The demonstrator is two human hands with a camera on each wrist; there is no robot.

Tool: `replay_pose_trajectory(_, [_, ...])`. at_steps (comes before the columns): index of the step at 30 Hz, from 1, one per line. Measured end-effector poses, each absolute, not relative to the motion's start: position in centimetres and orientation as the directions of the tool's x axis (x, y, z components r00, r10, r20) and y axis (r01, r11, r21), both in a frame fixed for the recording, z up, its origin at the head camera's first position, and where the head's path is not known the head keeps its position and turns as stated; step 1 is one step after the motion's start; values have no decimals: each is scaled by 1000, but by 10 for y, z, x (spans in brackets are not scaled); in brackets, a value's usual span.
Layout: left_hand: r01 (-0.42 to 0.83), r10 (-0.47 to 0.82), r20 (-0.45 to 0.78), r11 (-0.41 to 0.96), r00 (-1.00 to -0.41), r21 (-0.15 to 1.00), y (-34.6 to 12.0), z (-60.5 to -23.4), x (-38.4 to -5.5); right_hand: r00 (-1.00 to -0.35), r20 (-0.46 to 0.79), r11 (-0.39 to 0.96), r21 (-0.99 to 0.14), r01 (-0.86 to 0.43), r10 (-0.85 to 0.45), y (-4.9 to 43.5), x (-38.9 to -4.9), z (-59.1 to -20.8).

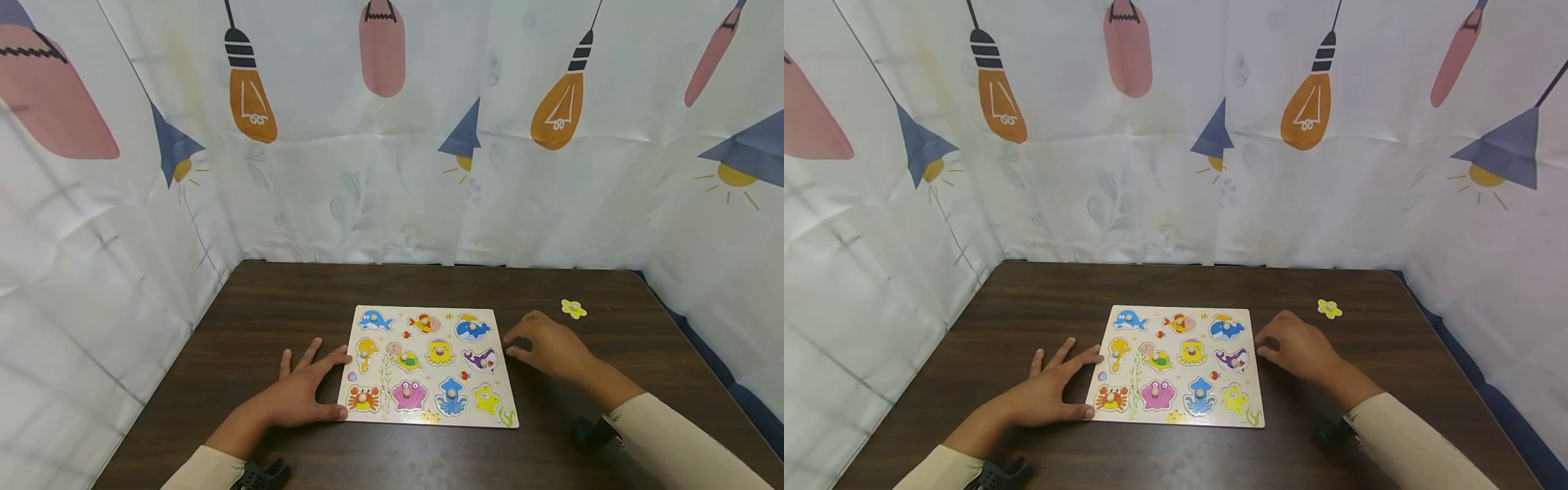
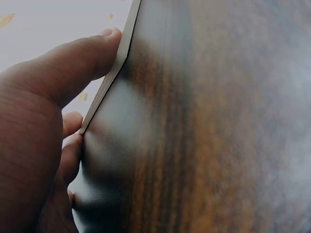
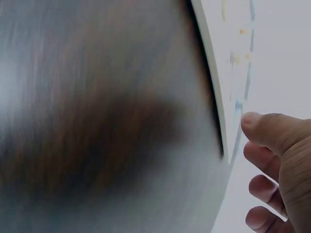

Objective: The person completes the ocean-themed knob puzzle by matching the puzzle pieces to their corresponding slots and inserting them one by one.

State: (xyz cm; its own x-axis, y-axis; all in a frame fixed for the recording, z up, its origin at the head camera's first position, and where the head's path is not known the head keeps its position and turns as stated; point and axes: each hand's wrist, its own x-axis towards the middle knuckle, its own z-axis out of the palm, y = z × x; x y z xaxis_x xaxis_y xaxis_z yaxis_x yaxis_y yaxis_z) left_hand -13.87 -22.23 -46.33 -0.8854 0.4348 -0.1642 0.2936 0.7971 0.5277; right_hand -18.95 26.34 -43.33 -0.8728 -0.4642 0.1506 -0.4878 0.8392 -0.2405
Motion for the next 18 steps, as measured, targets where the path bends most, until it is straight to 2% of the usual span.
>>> replay_pose_trajectory(18, [289,427,-170,806,-888,516,-222,-464,-139,-939,96,912,-225,-343,-330,320,-221,-440])
